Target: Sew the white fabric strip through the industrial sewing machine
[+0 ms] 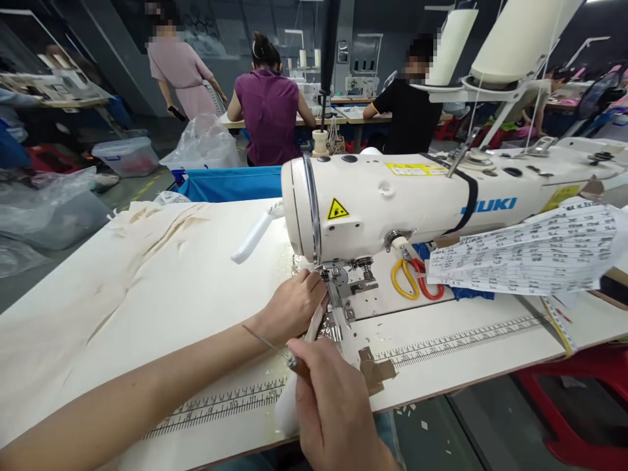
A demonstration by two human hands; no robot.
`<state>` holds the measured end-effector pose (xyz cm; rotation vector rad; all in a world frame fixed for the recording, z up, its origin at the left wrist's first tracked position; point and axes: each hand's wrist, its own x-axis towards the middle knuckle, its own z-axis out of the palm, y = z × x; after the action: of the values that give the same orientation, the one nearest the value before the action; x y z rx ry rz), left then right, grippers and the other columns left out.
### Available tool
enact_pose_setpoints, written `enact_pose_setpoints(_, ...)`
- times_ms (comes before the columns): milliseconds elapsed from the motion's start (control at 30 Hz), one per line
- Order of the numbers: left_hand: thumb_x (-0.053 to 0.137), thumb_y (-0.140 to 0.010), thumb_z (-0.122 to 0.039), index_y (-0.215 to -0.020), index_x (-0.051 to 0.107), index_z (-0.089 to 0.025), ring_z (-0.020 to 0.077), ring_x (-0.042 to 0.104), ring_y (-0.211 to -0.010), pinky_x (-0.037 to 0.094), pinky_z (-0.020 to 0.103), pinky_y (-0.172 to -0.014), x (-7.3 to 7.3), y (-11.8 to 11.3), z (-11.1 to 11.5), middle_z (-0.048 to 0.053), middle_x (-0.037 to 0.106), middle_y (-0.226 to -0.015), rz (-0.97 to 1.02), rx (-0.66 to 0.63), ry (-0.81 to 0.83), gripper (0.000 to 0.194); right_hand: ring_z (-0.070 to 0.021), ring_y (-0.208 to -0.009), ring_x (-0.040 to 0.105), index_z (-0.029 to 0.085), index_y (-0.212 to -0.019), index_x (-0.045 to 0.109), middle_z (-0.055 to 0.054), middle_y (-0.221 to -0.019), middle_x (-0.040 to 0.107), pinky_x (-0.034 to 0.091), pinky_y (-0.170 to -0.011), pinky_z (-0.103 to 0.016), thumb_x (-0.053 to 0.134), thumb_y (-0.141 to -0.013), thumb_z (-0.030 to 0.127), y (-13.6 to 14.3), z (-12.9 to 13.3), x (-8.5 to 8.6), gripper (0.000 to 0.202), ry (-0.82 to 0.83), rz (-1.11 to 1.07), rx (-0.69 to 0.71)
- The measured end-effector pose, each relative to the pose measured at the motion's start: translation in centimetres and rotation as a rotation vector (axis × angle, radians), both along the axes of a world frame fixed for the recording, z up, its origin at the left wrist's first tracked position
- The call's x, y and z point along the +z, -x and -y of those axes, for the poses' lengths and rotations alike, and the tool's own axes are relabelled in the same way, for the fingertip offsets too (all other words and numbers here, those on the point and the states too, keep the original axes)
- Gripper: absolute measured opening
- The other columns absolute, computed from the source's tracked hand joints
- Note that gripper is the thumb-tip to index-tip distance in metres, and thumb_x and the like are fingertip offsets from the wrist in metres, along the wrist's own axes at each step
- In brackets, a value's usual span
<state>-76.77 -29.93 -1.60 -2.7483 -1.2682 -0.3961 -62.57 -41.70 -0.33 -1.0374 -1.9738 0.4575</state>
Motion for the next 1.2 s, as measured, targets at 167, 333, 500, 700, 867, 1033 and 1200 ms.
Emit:
enact_pose_setpoints(167, 0.044, -0.092, -0.006, -0.092, 0.064, -0.015, 0.0216, 0.061, -0.083, 0.055, 0.033, -0.064, -0.6, 0.8, -0.5, 0.010, 0.066, -0.094, 0.255, 0.082, 0.009, 0.022, -0.0184, -0.085, 0.075, 0.021, -0.130, 0.047, -0.008, -0.103, 0.074, 0.058, -0.065, -0.024, 0.039, -0.101, 0.015, -1.4, 0.4, -1.1, 0.031, -0.047, 0.152, -0.137)
enact_pose_setpoints(333, 0.047, -0.088, -0.011, -0.082, 0.068, -0.019, 0.0211, 0.064, -0.086, 0.055, 0.037, -0.079, -1.1, 2.6, -1.5, 0.006, 0.069, -0.088, 0.595, -0.032, 0.169, 0.023, -0.0209, -0.069, 0.076, 0.013, -0.124, 0.053, -0.010, -0.093, 0.078, 0.055, -0.050, -0.026, 0.037, -0.104, 0.022, -2.7, -1.0, -2.2, 0.028, -0.014, 0.344, -0.376)
enact_pose_setpoints(500, 0.049, -0.088, -0.018, -0.076, 0.067, -0.020, 0.0199, 0.065, -0.085, 0.054, 0.033, -0.075, -0.9, 2.9, -1.9, 0.005, 0.069, -0.088, 0.663, 0.011, 0.279, 0.022, -0.0204, -0.069, 0.074, 0.013, -0.123, 0.058, -0.009, -0.095, 0.077, 0.051, -0.052, -0.027, 0.037, -0.101, 0.016, -1.9, -2.5, -2.4, 0.030, -0.030, 0.404, -0.403)
enact_pose_setpoints(700, 0.049, -0.091, -0.023, -0.079, 0.069, -0.021, 0.0184, 0.065, -0.082, 0.053, 0.029, -0.074, -0.6, 2.8, -1.9, 0.004, 0.069, -0.087, 0.662, 0.022, 0.270, 0.023, -0.0204, -0.070, 0.074, 0.012, -0.122, 0.059, -0.009, -0.093, 0.077, 0.050, -0.053, -0.027, 0.039, -0.099, 0.014, -1.4, -3.3, -2.5, 0.030, -0.010, 0.389, -0.393)
enact_pose_setpoints(867, 0.051, -0.091, -0.025, -0.081, 0.071, -0.021, 0.0181, 0.066, -0.083, 0.053, 0.028, -0.075, -0.7, 2.8, -1.9, 0.004, 0.070, -0.088, 0.687, 0.021, 0.293, 0.023, -0.0202, -0.071, 0.073, 0.012, -0.123, 0.059, -0.009, -0.092, 0.077, 0.050, -0.053, -0.028, 0.038, -0.100, 0.015, -1.5, -3.4, -2.8, 0.031, -0.010, 0.387, -0.392)
enact_pose_setpoints(1033, 0.053, -0.090, -0.025, -0.080, 0.072, -0.021, 0.0178, 0.065, -0.081, 0.051, 0.027, -0.073, -0.8, 2.9, -2.0, 0.004, 0.070, -0.087, 0.707, 0.024, 0.301, 0.022, -0.0188, -0.066, 0.072, 0.013, -0.122, 0.059, -0.007, -0.090, 0.076, 0.044, -0.050, -0.027, 0.041, -0.100, 0.014, -1.4, -3.5, -3.0, 0.029, -0.016, 0.361, -0.396)
enact_pose_setpoints(1200, 0.052, -0.089, -0.022, -0.083, 0.072, -0.022, 0.0178, 0.065, -0.083, 0.050, 0.027, -0.073, -0.9, 2.8, -2.0, 0.004, 0.069, -0.087, 0.697, 0.019, 0.294, 0.021, -0.0197, -0.068, 0.072, 0.013, -0.122, 0.059, -0.007, -0.092, 0.076, 0.046, -0.052, -0.029, 0.041, -0.099, 0.013, -1.4, -3.5, -3.0, 0.029, -0.024, 0.344, -0.390)
